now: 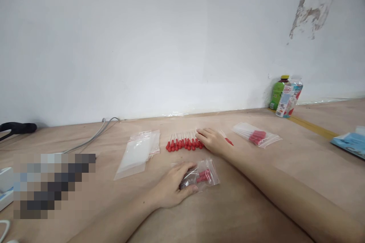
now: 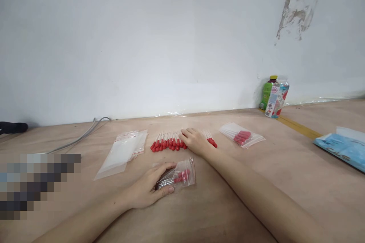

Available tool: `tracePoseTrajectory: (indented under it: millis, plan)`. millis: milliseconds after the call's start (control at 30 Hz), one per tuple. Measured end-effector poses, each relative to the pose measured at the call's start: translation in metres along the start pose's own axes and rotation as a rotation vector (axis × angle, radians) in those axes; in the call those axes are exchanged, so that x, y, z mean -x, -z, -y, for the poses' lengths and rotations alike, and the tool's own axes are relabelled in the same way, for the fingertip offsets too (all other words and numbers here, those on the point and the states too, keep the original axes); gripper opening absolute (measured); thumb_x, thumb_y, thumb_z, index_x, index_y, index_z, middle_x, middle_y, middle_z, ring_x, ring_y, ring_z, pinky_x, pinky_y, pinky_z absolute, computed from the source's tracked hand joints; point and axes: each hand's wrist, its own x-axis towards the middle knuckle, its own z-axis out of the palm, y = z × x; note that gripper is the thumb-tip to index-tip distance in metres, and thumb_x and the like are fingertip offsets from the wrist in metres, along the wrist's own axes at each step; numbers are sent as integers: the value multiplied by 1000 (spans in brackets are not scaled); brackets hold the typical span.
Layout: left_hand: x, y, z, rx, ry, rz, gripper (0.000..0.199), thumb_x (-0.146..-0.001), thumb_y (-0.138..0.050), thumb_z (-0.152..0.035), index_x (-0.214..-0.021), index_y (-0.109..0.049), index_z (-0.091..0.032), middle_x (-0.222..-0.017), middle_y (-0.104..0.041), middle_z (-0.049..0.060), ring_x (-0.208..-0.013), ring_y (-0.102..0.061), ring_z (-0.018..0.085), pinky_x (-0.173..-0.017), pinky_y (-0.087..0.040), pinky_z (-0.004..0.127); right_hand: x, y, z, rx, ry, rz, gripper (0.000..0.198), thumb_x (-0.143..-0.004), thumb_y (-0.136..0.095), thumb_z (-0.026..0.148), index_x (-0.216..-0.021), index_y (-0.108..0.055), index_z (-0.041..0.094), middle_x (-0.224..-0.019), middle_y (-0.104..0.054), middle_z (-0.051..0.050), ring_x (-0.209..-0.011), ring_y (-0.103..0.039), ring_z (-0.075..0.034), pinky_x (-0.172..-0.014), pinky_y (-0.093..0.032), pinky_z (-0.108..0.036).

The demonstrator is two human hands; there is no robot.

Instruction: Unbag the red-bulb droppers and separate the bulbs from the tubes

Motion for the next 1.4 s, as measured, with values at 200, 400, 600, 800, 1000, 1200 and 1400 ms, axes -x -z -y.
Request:
tracePoseTrajectory:
  millis: [200,400,600,800,1000,1200,1400]
  plan:
    - [-1,0,0,12,2,4,52,-80,-50,-41,-126,-36,-20,-122,-48,9,-109,-46,23,-93,-38,39,3,-6,13,23,-165,61,19,-85,-43,19,-91,-62,19,-89,-66,-7,-83,-57,-18,-75,-41,-30]
    - [-1,0,0,6,-1,-2,53,-80,-51,-41,-126,-36,-21,-124,-48,9,-111,-45,23,-95,-37,39,-5,-3,18,-14,-280,106,33,-77,-56,42,-101,-61,20,-94,-66,-7,-90,-57,-23,-79,-40,-36]
    - [0,1,0,0,19,24,53,-81,-50,-42,-127,-35,-21,-126,-47,9,-112,-45,23,-95,-36,39,9,28,12,-194,-430,3,41,-71,-60,44,-100,-59,16,-97,-63,-9,-89,-56,-22,-77,-41,-34]
    - [0,0,1,-4,-14,22,58,-79,-51,-43,-128,-32,-20,-125,-47,9,-110,-46,24,-94,-37,39,53,61,30,-421,-394,112,13,-77,-52,24,-71,-61,18,-67,-58,-1,-64,-52,-14,-61,-41,-25]
    - [0,0,1,-39,-14,45,68,-74,-54,-49,-130,-30,-19,-129,-43,11,-115,-42,27,-97,-34,43,62,62,51,-518,-226,370,12,-76,-58,30,-78,-66,23,-75,-54,-1,-74,-50,-14,-66,-40,-25]
    - [0,3,-2,-62,-35,63,69,-75,-53,-50,-132,-26,-19,-131,-41,12,-118,-39,27,-99,-31,44,57,55,67,-574,-275,337,15,-70,-64,30,-81,-62,21,-81,-56,-1,-77,-51,-15,-68,-40,-25]
    - [2,2,1,-80,-54,94,72,-75,-53,-51,-132,-26,-17,-135,-36,12,-122,-35,28,-102,-27,45,62,55,68,-782,-455,354,14,-65,-64,20,-75,-54,18,-67,-57,3,-59,-49,-10,-52,-37,-21]
